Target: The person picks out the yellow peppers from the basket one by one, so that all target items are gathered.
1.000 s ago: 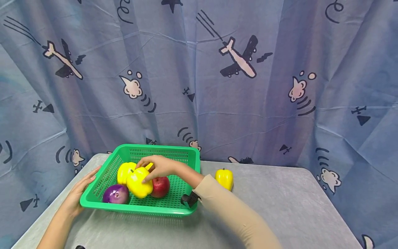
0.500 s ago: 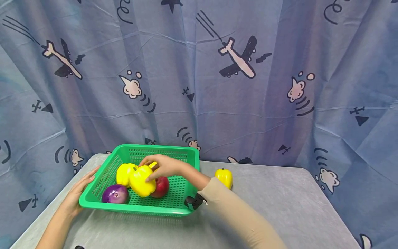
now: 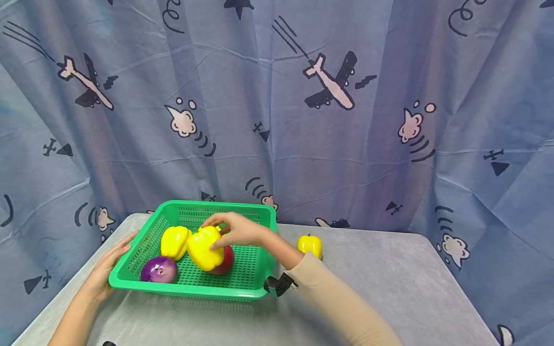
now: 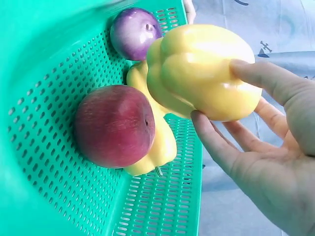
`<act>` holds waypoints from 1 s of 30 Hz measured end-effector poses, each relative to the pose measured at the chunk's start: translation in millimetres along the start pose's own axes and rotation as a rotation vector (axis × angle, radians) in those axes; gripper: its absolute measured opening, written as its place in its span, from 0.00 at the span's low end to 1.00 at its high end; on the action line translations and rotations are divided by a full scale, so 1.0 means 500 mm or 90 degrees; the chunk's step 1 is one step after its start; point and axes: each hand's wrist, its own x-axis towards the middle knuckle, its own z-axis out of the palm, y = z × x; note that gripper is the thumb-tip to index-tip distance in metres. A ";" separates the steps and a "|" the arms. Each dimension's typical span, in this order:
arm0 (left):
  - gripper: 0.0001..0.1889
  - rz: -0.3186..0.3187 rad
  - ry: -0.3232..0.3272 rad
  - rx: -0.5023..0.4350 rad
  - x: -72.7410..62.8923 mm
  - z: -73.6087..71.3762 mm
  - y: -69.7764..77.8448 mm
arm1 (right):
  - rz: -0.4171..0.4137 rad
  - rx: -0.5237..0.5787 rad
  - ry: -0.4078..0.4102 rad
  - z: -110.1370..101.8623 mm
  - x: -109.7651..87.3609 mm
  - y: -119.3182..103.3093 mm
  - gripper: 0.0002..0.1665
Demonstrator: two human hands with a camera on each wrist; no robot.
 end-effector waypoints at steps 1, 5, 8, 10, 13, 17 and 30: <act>0.27 -0.001 0.004 0.002 0.000 0.000 0.000 | 0.005 0.002 0.006 -0.001 -0.003 -0.001 0.30; 0.27 -0.002 0.013 0.011 -0.001 0.002 0.000 | 0.019 0.011 0.024 -0.005 -0.016 -0.003 0.30; 0.27 0.001 0.014 0.005 -0.001 0.001 0.000 | 0.024 0.020 0.041 -0.008 -0.026 -0.004 0.30; 0.28 0.003 0.011 0.001 -0.002 0.001 0.000 | 0.023 0.024 0.053 -0.009 -0.032 -0.003 0.30; 0.28 0.003 0.012 -0.004 -0.002 0.002 -0.001 | 0.022 0.031 0.070 -0.011 -0.040 -0.002 0.29; 0.27 -0.001 0.017 0.002 -0.002 0.003 0.000 | 0.015 0.041 0.085 -0.013 -0.051 0.000 0.29; 0.28 -0.006 0.007 -0.002 -0.002 -0.002 -0.001 | -0.003 0.076 0.118 -0.010 -0.086 -0.001 0.29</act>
